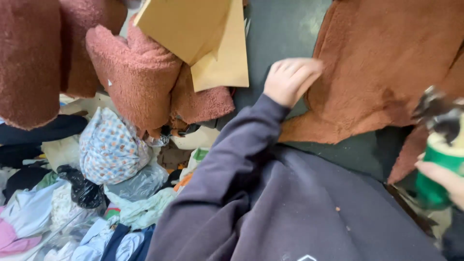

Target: The person places a cardboard template on a large piece of brown fabric and traces its outline with a blue marker. They then use a green electric fabric cutter to cut the fabric along the marked lines. The person repeats this process with another template on a different section of the fabric.

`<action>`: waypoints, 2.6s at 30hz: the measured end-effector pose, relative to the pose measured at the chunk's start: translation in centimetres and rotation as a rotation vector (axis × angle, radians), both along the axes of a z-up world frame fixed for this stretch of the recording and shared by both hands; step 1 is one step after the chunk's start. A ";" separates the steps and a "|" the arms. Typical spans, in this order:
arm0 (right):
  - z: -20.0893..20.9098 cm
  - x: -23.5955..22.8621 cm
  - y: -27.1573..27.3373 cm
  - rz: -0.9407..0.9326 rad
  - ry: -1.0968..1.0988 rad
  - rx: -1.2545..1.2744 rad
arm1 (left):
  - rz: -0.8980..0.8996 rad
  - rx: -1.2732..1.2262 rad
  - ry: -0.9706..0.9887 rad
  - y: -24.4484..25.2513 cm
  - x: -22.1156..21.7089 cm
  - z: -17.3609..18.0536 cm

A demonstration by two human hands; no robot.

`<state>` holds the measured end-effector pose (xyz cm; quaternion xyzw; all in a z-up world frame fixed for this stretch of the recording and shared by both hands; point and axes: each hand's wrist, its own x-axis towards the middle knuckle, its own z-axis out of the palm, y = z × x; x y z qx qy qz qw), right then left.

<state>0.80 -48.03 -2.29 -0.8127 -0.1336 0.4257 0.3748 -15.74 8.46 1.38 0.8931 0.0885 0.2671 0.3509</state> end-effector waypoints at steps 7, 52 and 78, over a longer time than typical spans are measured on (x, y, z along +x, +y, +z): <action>13.1 -11.9 15.3 0.101 -0.109 -0.182 | -0.357 0.019 0.034 -5.4 -9.2 1.8; 11.4 -15.0 22.3 0.024 -0.156 -0.364 | -0.479 0.190 0.068 -7.9 -10.9 -3.3; 8.6 -7.3 27.1 0.773 -0.463 -0.635 | -0.540 0.165 -0.013 -6.9 -11.5 -3.6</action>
